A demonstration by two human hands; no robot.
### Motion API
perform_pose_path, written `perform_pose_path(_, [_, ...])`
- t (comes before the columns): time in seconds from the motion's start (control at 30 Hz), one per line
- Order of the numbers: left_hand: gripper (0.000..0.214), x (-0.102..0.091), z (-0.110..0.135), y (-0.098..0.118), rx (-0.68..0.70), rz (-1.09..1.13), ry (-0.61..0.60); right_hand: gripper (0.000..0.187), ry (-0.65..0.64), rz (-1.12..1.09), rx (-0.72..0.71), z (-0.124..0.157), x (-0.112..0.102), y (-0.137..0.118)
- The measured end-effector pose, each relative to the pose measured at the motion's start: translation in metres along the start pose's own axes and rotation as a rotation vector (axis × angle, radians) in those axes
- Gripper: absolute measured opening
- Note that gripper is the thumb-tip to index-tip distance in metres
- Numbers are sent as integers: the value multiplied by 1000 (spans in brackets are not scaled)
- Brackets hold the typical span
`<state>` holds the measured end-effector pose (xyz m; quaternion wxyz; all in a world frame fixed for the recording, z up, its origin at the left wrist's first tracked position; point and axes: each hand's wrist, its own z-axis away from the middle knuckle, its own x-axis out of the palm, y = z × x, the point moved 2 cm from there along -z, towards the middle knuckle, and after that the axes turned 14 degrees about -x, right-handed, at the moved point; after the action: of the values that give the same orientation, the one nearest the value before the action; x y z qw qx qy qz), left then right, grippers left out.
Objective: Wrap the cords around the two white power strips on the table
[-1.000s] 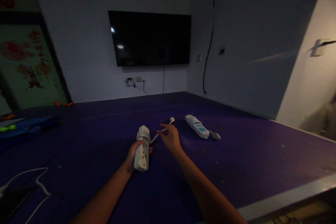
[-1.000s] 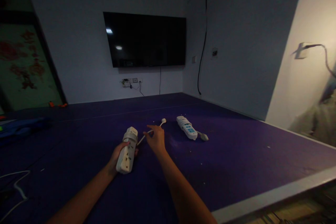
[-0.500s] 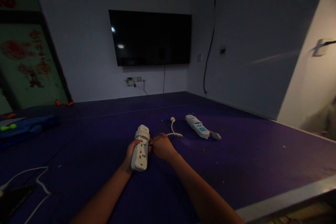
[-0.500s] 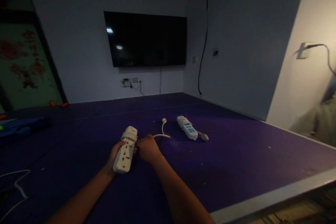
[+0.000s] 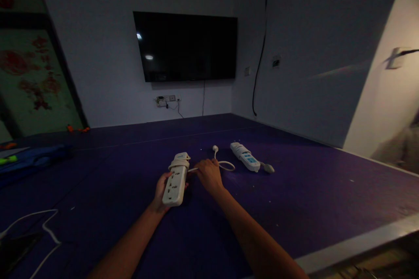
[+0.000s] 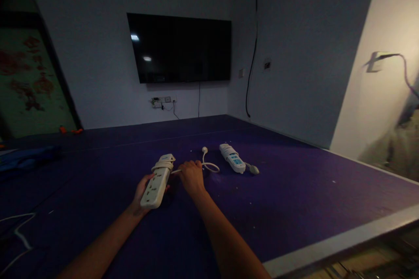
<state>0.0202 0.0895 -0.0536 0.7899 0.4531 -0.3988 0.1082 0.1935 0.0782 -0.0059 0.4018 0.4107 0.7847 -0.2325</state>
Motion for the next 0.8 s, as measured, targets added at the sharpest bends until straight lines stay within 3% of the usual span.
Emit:
perform_pose_path(0.1, [38, 3, -2, -3, 85, -26, 77, 18, 101, -34, 70, 2, -1, 4])
perform_pose_path(0.23, [41, 2, -6, -5, 93, -67, 102, 19, 183, -52, 128, 2, 1, 5])
perform_pose_path(0.4, [45, -6, -13, -4, -45, 10, -67, 18, 285, -98, 189, 1, 2, 2])
perform_pose_path(0.53, [40, -10, -14, -3, -63, 70, -118, 19, 373, -166, 237, 1, -1, -3])
perform_pose_path(0.7, [63, -1, -5, -3, -77, 28, -216, 22, 402, -169, 252, 1, -3, -6])
perform_pose_path(0.8, [60, 4, 0, -3, -54, -1, -198, 23, 398, -159, 257, 1, -3, -7])
